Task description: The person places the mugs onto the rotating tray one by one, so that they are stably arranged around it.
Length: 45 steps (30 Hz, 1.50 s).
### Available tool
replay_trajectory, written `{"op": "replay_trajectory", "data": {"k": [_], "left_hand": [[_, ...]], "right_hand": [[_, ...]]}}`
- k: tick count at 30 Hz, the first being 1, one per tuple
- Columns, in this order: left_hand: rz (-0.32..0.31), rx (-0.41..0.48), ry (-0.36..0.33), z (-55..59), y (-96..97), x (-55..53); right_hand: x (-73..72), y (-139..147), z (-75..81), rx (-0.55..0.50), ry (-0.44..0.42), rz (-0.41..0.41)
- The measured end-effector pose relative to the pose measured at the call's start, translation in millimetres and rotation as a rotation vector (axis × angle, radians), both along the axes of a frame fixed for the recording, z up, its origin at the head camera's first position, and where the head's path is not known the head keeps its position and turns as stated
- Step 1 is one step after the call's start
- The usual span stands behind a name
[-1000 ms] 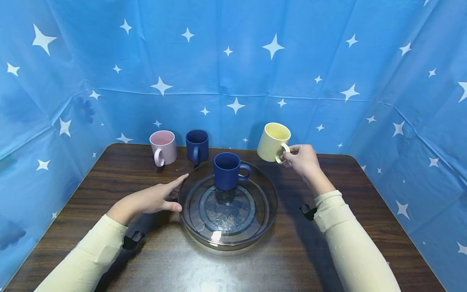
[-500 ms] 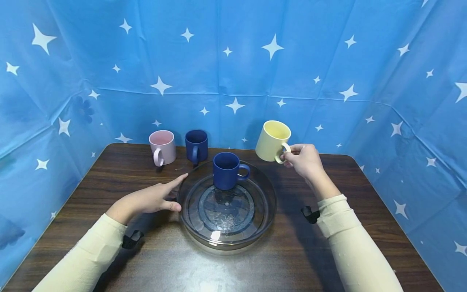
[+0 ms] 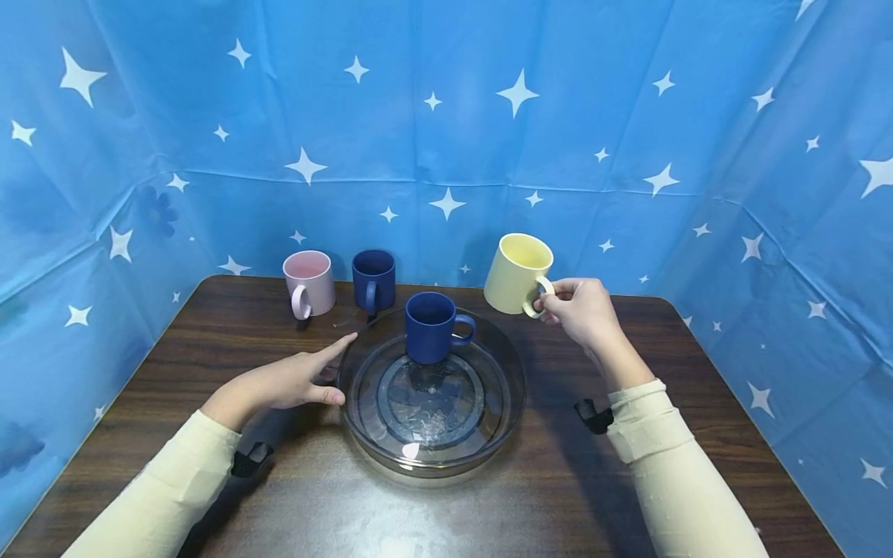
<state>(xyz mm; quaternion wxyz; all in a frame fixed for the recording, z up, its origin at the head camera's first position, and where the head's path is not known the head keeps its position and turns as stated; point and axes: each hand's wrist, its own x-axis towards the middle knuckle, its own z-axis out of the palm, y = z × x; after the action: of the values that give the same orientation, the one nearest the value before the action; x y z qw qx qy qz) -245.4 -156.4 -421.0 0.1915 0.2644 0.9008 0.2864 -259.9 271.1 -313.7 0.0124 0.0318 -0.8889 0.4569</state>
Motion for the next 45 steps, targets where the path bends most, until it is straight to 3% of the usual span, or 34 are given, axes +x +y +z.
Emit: {"op": "replay_trajectory", "data": {"k": [12,45], "left_hand": [[0.000,0.000,-0.003,-1.4,-0.1,-0.7],[-0.003,-0.021,0.014,3.4,1.8,1.3]], "right_hand": [[9.1,2,-2.1,-0.038,0.036,0.024],[31.2,-6,-15.2,-0.058,0.000,0.080]]}}
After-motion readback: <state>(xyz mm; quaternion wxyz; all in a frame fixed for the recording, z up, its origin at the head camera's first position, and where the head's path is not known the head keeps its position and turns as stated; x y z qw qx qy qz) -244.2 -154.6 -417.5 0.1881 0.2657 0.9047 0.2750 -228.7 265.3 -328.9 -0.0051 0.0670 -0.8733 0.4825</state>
